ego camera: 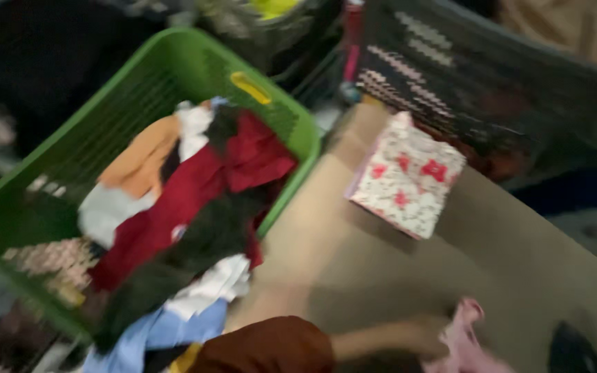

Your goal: The person irons and folds a floral shirt and a pink dress by hand on an ironing board using an iron.

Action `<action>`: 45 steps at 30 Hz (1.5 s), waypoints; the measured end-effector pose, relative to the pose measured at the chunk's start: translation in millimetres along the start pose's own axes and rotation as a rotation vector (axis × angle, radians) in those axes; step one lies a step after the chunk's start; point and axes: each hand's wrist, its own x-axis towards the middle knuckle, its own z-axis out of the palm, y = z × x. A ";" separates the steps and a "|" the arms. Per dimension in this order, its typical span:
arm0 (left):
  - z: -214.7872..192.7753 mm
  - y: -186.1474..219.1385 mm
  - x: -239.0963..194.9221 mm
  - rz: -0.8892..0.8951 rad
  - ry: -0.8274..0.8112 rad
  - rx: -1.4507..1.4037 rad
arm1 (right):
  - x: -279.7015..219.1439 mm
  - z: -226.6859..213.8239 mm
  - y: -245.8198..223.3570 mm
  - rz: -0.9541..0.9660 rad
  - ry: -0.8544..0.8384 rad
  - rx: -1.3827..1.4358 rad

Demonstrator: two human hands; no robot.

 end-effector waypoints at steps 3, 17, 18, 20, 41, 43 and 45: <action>-79.1 46.4 -19.5 0.151 0.025 0.017 | -6.8 31.3 -34.0 -0.029 -0.034 0.133; -290.9 2.3 21.3 -0.034 0.769 0.228 | 178.5 238.2 -3.4 -0.090 -0.332 -0.178; -290.7 -7.2 19.2 -0.073 0.728 0.227 | 191.9 231.2 8.2 -0.124 -0.353 -0.155; -302.1 -20.6 3.9 0.024 0.690 0.484 | 211.9 217.4 20.7 -0.189 -0.410 -0.108; -251.4 -92.1 -338.1 -0.098 1.257 0.851 | 113.5 92.5 123.9 -0.197 -0.360 -0.366; -243.6 -75.5 -347.5 0.046 1.260 0.915 | 112.9 115.3 119.0 -0.192 -0.367 -0.282; -240.7 -73.3 -352.9 0.088 1.295 0.978 | 114.9 152.1 110.7 -0.018 -0.307 -0.120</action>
